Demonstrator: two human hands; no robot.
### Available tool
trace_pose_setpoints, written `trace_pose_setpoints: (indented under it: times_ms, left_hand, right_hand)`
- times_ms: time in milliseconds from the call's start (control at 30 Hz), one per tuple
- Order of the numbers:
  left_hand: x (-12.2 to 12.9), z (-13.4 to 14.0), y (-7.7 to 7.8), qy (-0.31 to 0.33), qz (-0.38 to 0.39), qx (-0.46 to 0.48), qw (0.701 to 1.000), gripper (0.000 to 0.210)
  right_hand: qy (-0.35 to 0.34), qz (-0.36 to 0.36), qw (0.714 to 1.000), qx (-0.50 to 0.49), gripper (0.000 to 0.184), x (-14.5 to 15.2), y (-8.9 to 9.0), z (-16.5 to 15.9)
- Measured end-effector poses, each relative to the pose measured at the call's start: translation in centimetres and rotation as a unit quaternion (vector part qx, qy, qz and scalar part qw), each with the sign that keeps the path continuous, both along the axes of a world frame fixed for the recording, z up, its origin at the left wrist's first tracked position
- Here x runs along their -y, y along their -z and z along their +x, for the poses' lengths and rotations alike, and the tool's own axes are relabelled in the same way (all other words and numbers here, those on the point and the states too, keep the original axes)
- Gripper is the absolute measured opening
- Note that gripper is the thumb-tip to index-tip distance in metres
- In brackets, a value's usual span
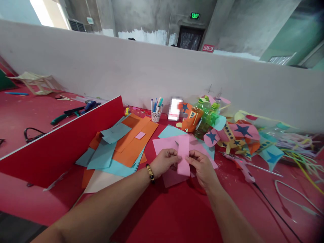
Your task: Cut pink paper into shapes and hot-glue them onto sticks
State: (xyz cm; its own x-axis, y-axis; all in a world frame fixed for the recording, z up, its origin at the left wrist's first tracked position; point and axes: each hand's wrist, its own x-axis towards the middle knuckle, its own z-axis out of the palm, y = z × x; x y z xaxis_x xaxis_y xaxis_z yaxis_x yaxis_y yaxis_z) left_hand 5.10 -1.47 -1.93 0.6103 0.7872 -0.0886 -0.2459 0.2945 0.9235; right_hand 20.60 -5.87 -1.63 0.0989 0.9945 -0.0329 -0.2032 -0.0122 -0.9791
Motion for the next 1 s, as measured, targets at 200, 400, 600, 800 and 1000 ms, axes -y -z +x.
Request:
trace_pose_setpoints:
  times_ms: [200,400,600,800,1000]
  left_hand:
    - [-0.07,-0.21,0.08,0.021,-0.011,0.003,1.000,0.038]
    - [-0.18,-0.20,0.24,0.029,-0.032,0.012,0.999,0.034]
    - [-0.29,-0.25,0.07,0.032,-0.057,0.015,0.998,0.026]
    - [-0.28,-0.19,-0.16,0.029,-0.071,0.015,0.997,0.024]
    - [-0.21,-0.11,-0.07,0.024,-0.063,0.036,0.997,0.018]
  right_hand:
    - [-0.020,-0.006,0.999,-0.041,0.016,0.20,-0.18,-0.06]
    - [0.005,-0.025,0.999,-0.041,0.016,0.12,-0.24,-0.02]
    - [0.017,-0.013,0.997,-0.069,0.017,0.09,-0.45,-0.24]
    - [0.022,-0.035,0.997,-0.063,0.016,0.06,-0.29,-0.02]
    - [0.004,-0.034,0.998,-0.059,0.012,0.29,-0.32,0.15]
